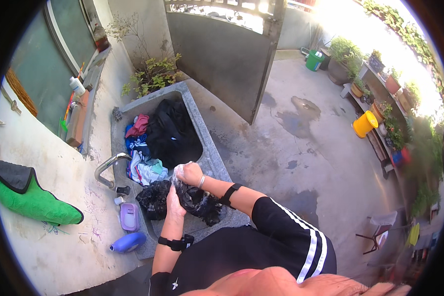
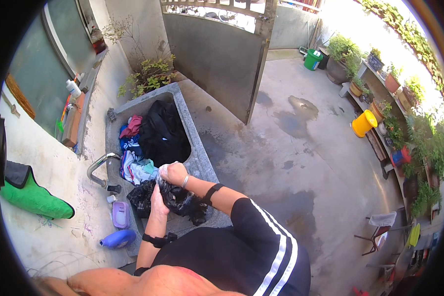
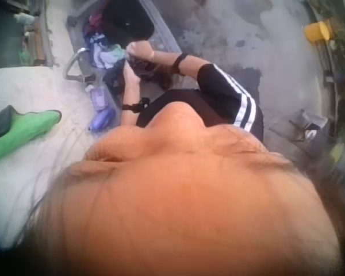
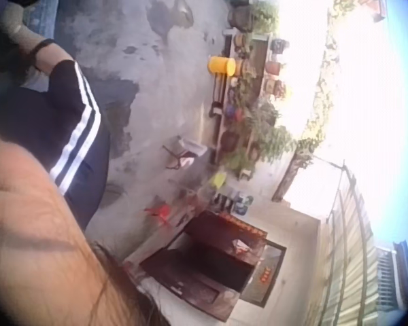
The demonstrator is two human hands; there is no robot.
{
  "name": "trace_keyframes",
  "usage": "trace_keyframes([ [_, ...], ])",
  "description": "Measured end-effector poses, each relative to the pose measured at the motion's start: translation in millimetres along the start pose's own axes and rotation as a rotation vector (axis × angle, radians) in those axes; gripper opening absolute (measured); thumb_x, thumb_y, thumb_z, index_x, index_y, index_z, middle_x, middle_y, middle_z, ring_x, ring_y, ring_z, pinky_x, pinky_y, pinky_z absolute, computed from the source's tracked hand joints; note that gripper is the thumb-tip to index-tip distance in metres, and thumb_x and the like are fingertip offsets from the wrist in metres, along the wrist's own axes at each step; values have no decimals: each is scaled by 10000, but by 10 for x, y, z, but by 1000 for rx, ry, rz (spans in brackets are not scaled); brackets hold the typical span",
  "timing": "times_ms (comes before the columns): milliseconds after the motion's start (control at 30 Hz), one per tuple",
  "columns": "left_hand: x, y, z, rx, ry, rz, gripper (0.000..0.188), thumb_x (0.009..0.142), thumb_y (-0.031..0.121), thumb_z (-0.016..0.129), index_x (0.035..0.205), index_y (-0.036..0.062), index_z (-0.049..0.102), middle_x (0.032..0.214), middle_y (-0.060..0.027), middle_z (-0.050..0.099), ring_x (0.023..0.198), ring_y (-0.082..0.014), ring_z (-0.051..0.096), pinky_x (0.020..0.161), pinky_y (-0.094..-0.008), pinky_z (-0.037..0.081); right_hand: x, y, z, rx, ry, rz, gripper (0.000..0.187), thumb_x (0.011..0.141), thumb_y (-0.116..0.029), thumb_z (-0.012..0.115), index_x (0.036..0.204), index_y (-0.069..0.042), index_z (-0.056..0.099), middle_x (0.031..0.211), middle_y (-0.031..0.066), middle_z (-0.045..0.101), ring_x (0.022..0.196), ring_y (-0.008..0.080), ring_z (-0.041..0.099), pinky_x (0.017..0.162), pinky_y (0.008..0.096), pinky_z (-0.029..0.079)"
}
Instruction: The person washes a black garment in an outdoor stone sink by hand, applies liquid detergent from a blue bottle, and scrubs the fabric before moving other clothes in the basin.
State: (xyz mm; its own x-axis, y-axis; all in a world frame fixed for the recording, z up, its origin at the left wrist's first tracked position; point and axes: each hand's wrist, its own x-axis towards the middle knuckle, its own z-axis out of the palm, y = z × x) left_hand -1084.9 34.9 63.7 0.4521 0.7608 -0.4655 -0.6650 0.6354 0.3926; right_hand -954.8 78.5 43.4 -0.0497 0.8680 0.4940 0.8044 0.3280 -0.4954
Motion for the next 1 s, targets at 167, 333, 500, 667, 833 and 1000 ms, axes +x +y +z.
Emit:
trace_keyframes([
  [167,-5,215,-232,161,-149,219,454,942,389,363,1178,41,536,1182,-107,576,1067,-262,560,927,-396,448,-272,-977,-308,302,71,-414,212,741,-297,609,692,-102,545,617,136,560,581,327,582,590,420,465],
  [333,-98,366,260,323,63,76,381,879,332,537,1101,26,582,1097,-103,619,972,-236,607,870,-376,479,196,-191,-399,-52,-71,35,199,808,-268,525,713,-96,558,590,119,568,575,290,608,516,435,461],
  [500,-394,860,789,558,117,283,386,834,368,616,1024,33,603,964,-78,634,849,-190,617,737,-313,492,276,-518,-972,921,-363,140,551,884,-402,522,1273,-29,409,1130,146,551,1063,186,519,932,301,371],
  [667,-516,1041,1279,773,-131,543,390,874,325,599,1103,15,537,1034,-69,593,895,-153,577,814,-297,458,438,-623,-1318,774,-288,53,654,719,-123,717,1271,7,392,1189,133,527,1054,156,494,938,283,373],
  [833,-569,786,805,694,-154,388,338,867,175,583,1144,-7,523,1084,-106,592,991,-211,573,883,-348,450,399,-351,-1334,773,-62,1,621,678,-59,682,1251,-17,446,1038,50,526,970,125,496,901,258,387],
  [1000,-348,252,-78,231,-3,-66,425,877,350,486,1166,40,529,1169,-90,573,1056,-274,548,954,-445,397,61,-157,-913,903,-217,355,342,725,-142,629,1023,12,561,820,69,619,797,148,579,749,301,463],
])
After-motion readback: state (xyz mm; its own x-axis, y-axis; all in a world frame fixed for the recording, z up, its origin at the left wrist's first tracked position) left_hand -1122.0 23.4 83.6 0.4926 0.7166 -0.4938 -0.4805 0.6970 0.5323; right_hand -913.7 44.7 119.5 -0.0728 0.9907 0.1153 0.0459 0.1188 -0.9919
